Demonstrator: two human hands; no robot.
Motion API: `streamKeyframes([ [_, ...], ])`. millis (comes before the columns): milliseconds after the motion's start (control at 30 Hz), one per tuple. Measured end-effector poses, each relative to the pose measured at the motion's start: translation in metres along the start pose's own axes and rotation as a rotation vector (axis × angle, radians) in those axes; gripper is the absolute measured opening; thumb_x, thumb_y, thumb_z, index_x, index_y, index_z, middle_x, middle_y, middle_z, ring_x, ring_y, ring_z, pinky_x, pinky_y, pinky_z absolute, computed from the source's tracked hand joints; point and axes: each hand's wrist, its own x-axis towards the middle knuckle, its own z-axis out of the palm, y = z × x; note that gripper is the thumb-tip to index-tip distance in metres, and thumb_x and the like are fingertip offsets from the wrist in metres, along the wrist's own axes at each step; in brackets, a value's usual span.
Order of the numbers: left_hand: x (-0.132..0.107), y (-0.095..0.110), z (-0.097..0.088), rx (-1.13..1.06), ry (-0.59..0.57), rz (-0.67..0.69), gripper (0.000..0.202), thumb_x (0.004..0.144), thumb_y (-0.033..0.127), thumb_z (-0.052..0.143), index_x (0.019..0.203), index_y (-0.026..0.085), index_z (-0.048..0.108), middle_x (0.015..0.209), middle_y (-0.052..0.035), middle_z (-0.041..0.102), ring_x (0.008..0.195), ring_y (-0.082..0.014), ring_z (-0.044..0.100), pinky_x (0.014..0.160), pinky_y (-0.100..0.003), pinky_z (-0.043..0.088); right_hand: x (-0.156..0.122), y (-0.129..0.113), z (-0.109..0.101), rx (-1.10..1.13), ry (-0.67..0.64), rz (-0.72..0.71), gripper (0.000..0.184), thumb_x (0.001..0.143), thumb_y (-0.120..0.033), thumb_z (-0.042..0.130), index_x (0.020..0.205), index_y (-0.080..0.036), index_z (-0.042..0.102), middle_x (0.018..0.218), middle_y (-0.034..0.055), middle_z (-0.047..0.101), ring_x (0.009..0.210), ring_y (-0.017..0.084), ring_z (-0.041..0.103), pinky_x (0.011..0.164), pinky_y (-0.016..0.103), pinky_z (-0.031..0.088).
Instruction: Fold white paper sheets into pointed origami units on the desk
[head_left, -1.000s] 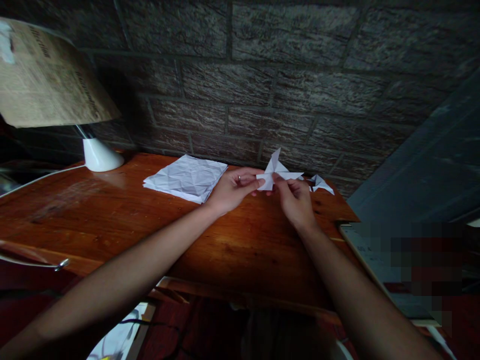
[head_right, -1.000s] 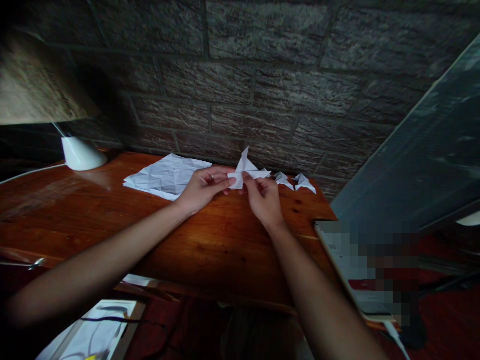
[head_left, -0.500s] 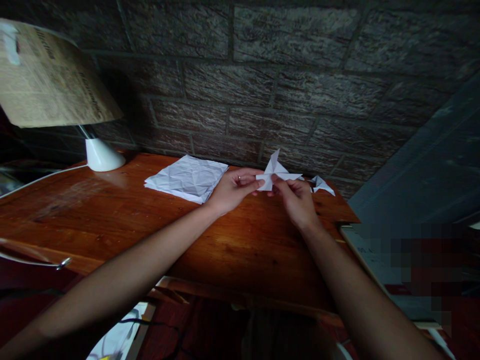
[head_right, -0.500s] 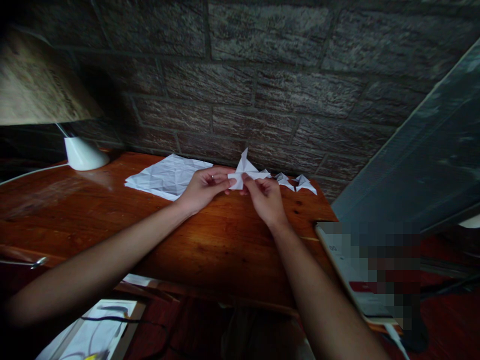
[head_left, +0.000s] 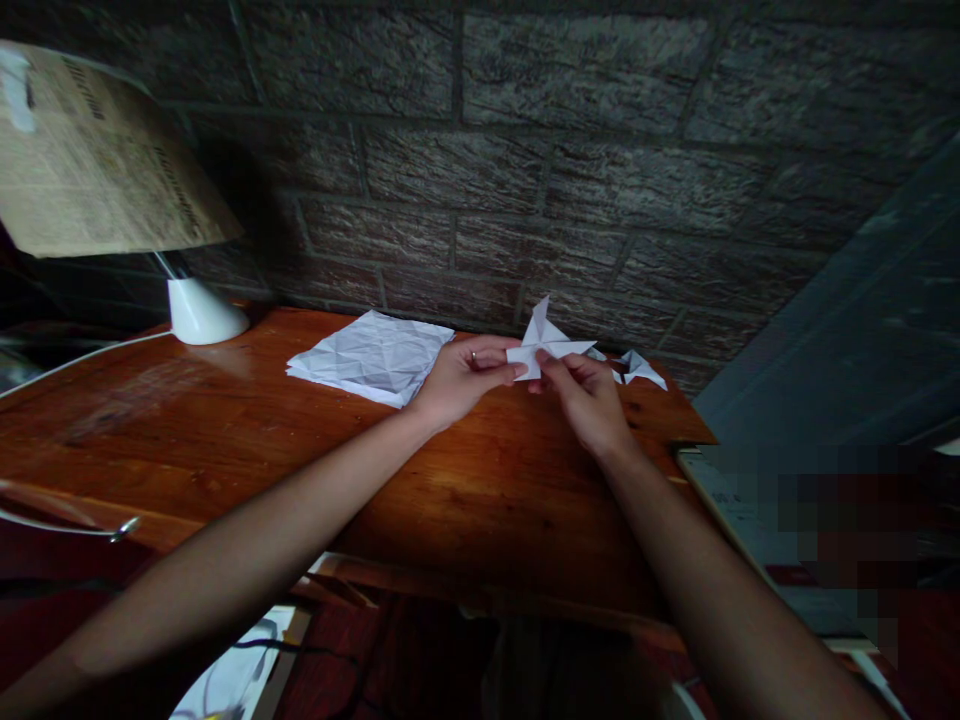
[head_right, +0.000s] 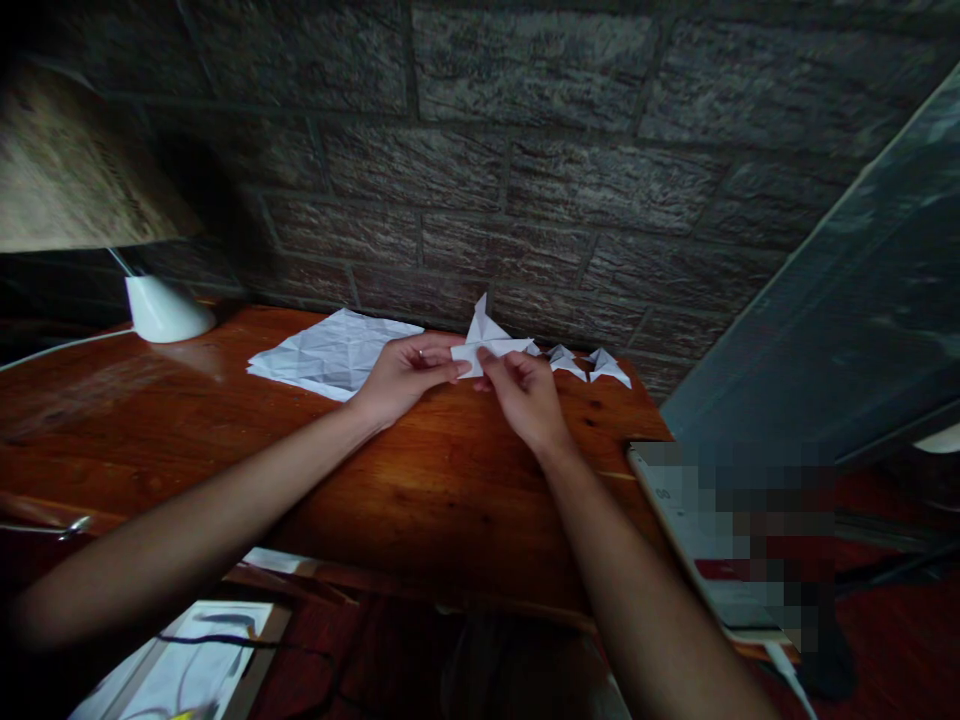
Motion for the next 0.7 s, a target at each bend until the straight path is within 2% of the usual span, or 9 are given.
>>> streamKeyframes([
  [200, 0.0004, -0.0007, -0.0006, -0.007, 0.037, -0.032, 0.035, 0.065, 0.028, 0.085, 0.096, 0.017, 0.075, 0.077, -0.0012, 0.074, 0.068, -0.0113, 0.062, 0.073, -0.029, 0.051, 0.0013, 0.0009, -0.0032, 0.063, -0.097, 0.031, 0.032, 0.075, -0.051, 0.075, 0.069, -0.020, 0.070, 0.067, 0.0015, 0.071, 0.061, 0.013, 0.062, 0.065, 0.028, 0.050],
  [367, 0.0004, -0.0023, -0.0009, -0.023, 0.045, -0.050, 0.034, 0.065, 0.027, 0.084, 0.097, 0.017, 0.075, 0.078, -0.0016, 0.074, 0.069, -0.0114, 0.062, 0.075, -0.030, 0.050, 0.0031, 0.0027, -0.0047, 0.115, -0.108, 0.050, 0.026, 0.074, -0.047, 0.077, 0.071, -0.021, 0.072, 0.068, 0.0008, 0.072, 0.061, 0.012, 0.062, 0.064, 0.027, 0.050],
  [700, 0.0010, -0.0048, -0.0026, -0.039, 0.056, -0.074, 0.037, 0.064, 0.026, 0.084, 0.099, 0.016, 0.075, 0.082, -0.0038, 0.075, 0.068, -0.0108, 0.061, 0.072, -0.029, 0.049, 0.0013, 0.0018, -0.0022, 0.080, -0.099, 0.038, 0.029, 0.076, -0.049, 0.074, 0.070, -0.020, 0.073, 0.067, 0.0019, 0.073, 0.059, 0.012, 0.064, 0.059, 0.026, 0.049],
])
